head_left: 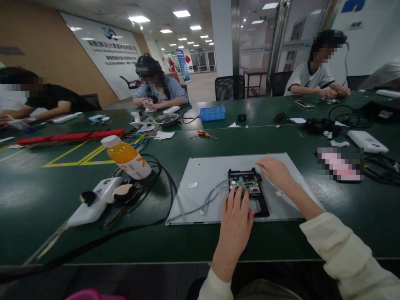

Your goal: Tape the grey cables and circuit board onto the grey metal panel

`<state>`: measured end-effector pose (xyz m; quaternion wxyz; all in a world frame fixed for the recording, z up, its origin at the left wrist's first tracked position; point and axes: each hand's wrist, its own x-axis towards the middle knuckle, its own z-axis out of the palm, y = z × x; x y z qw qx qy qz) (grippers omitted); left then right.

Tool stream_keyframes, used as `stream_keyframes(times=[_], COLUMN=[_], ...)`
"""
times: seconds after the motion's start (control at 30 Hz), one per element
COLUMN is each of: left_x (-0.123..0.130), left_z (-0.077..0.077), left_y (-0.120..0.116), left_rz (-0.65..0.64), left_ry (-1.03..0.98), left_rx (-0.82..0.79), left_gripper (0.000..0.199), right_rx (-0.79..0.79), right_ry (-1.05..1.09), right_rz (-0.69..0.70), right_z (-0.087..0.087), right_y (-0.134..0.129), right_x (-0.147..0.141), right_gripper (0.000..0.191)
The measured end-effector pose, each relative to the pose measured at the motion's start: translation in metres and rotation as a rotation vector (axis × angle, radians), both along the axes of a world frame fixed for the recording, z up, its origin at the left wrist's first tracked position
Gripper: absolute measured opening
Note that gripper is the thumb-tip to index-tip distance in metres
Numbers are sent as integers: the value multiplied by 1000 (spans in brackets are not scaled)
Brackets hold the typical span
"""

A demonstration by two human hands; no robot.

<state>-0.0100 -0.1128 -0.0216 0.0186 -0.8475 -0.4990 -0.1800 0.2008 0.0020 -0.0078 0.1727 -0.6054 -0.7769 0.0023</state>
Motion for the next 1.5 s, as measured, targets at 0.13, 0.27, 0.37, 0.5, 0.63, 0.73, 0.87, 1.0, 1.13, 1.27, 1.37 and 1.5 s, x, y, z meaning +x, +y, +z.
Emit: stream_keyframes(times=[0.13,0.27,0.37,0.5,0.63,0.73,0.87,1.0,1.13,1.27,1.37,1.5], left_x=[-11,-47,-87,-131,-146,-146,-145,-145,-135,-104,-75,-52], left_z=[10,30,47,56,47,41,38,39,48,56,51,38], left_y=[4,28,58,96,116,121,122,124,115,92,77,71], left_rz=[-4,109,220,281,233,218,225,226,197,125,82,109], left_ry=[-98,-220,-249,-185,-126,-111,-120,-157,-230,-334,-374,-379], left_rx=[7,3,6,-152,-268,-295,-313,-332,-355,-396,-443,-431], left_gripper=[48,37,32,33,32,25,19,15,12,14,11,12], right_rx=[-24,-48,-71,-85,-91,-89,-85,-88,-88,-83,-81,-75], right_ry=[-70,-100,-116,-123,-129,-131,-126,-122,-118,-106,-97,-90], right_rz=[-28,-25,-20,-15,-14,-14,-8,-7,-4,-1,-2,2], right_z=[2,2,1,0,-1,-2,-4,-5,-5,-6,-7,-7], right_y=[-3,-4,-5,-6,-5,-4,-4,-3,-3,-3,-2,-2], right_x=[-1,-2,-5,-7,-7,-6,-5,-4,-4,-3,-2,-1], right_gripper=[32,31,31,30,30,29,30,29,29,30,29,29])
